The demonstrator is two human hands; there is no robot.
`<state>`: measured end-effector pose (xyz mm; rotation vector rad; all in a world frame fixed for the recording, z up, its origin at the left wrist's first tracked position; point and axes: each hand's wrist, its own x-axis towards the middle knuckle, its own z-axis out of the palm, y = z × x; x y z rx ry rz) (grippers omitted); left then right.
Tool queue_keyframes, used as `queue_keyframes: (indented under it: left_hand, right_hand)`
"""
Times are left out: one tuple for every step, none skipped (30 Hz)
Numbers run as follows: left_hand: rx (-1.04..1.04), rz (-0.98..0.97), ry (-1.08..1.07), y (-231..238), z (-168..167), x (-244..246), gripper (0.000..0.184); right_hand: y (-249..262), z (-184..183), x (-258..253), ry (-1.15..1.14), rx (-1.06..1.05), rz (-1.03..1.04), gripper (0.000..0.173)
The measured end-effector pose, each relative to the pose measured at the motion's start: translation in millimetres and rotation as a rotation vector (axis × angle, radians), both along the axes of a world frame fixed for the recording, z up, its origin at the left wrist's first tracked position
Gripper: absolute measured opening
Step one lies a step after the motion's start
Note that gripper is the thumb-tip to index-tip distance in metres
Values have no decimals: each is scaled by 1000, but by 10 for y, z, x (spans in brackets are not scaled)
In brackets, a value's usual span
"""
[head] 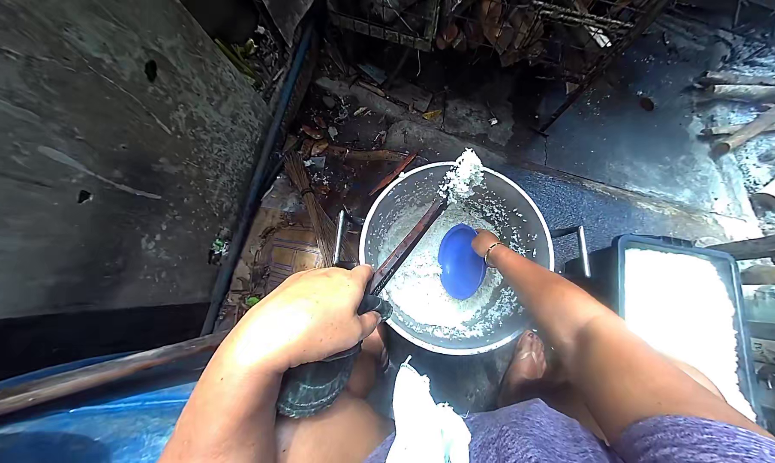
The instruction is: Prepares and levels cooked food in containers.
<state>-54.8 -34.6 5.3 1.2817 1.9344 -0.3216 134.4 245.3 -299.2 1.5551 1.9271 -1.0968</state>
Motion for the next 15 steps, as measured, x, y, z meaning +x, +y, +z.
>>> queue_keyframes:
  left_hand:
    - [2, -2, 5, -5, -9, -4, 37]
    - [-1, -2, 10, -7, -13, -9, 37]
    - [-3, 1, 13, -8, -14, -12, 37]
    - [-7, 4, 17, -8, -14, -12, 37]
    - [-4, 4, 22, -11, -18, -8, 36]
    - [-3, 3, 27, -9, -18, -5, 35]
    - [-9, 3, 28, 2, -10, -3, 35]
    - [-14, 2, 29, 14, 0, -2, 35]
    - [-11, 1, 31, 22, 5, 3, 35]
    - [-6, -2, 32, 27, 5, 8, 35]
    - [-2, -7, 35, 27, -2, 13, 34]
    - [4, -10, 38, 21, -11, 19, 34]
    - [-1, -13, 40, 21, -8, 23, 34]
    - [-3, -13, 40, 19, -5, 22, 34]
    - [5, -16, 43, 8, -12, 21, 35]
  right_hand:
    - [21, -14, 22, -5, -13, -10, 37]
    - [38, -44, 43, -4, -22, -22, 36]
    - [38, -70, 54, 0, -31, -27, 35]
    - [8, -65, 46, 13, -45, -44, 35]
    - [-58, -33, 18, 34, -61, -81, 35]
    - [-146, -9, -31, 59, -72, -129, 35]
    - [-243, -2, -95, 85, -76, -181, 35]
    - [-339, -15, -177, 110, -75, -236, 35]
    - [-444, -8, -272, 132, -80, -299, 36]
    - [-540, -26, -374, 149, -80, -362, 37]
    - [-623, -23, -482, 150, -65, -406, 39]
    - [-685, -12, -580, 149, -51, -430, 41]
    - [-717, 6, -670, 147, -46, -440, 42]
    - [-719, 19, -750, 154, -48, -434, 43]
    - [-710, 21, -809, 168, -53, -407, 43]
